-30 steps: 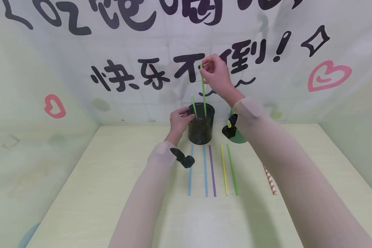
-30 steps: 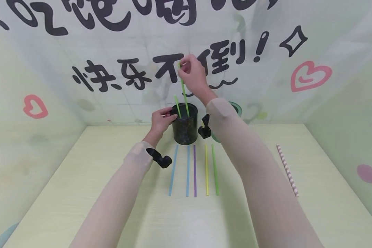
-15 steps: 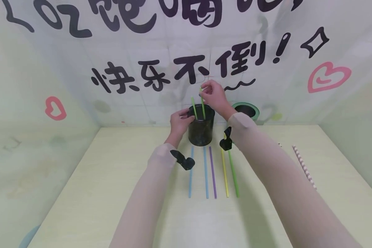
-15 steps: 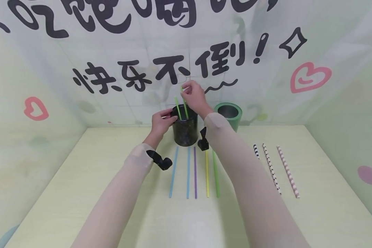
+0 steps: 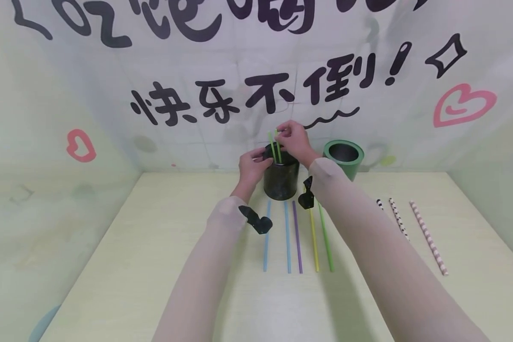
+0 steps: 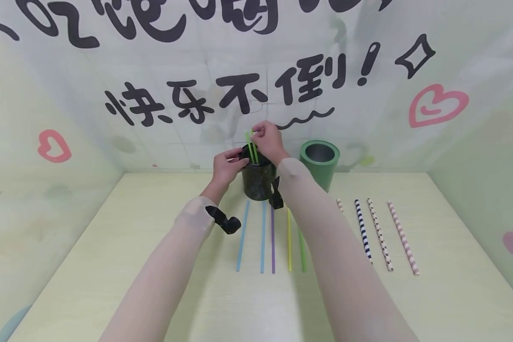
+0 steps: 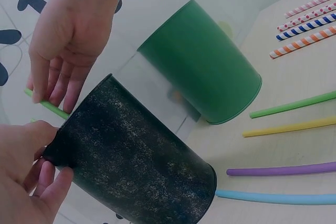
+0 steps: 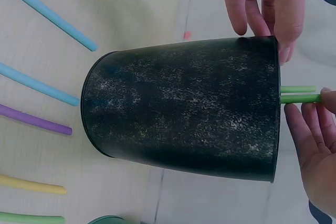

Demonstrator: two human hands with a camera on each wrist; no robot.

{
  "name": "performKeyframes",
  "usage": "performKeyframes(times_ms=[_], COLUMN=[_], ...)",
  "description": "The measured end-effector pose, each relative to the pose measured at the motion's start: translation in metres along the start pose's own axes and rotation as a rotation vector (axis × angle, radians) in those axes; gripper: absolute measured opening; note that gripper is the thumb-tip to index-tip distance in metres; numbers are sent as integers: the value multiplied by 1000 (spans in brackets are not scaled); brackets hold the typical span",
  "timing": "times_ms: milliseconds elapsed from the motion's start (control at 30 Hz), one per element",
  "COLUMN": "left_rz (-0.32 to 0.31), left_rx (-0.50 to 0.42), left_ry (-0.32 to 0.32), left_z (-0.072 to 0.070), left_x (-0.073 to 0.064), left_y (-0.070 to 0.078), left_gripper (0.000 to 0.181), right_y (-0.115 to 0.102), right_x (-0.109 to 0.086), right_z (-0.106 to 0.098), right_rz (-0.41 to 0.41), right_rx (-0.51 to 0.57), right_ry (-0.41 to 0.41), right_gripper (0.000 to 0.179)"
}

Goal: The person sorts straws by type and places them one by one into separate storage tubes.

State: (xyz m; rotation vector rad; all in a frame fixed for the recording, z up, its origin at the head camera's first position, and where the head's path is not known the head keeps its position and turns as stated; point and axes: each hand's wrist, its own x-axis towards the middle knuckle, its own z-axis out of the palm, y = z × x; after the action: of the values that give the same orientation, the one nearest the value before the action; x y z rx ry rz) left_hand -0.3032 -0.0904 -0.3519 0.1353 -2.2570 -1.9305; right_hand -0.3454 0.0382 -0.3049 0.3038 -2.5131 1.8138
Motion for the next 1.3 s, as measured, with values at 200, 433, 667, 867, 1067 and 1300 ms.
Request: performKeyframes(times_ms=[200,433,667,867,1067,1300], left_rz=[7,14,9,7,13,13], left_rx=[-8,9,4,1,22,40], left_ry=[-6,-13,-17,-20,-15,-10], left_z=[0,1,0,0,0,-1], left_x=[0,0,0,-1,-1,-1], left_y=[0,-1,0,0,0,-1], left_gripper=[38,38,38,38,37,38], right_y=[2,5,5,4,4,4], right_x=[5,10,12,11,10,9], right_z=[6,9,10,7,5,4], right_rz=[33,81,87,99,108,128], right_rx=[-28,-58,-95,-124,-129,-97], right_ry=[19,46,56,50,38,39], right_gripper=[20,22,24,27,27,25])
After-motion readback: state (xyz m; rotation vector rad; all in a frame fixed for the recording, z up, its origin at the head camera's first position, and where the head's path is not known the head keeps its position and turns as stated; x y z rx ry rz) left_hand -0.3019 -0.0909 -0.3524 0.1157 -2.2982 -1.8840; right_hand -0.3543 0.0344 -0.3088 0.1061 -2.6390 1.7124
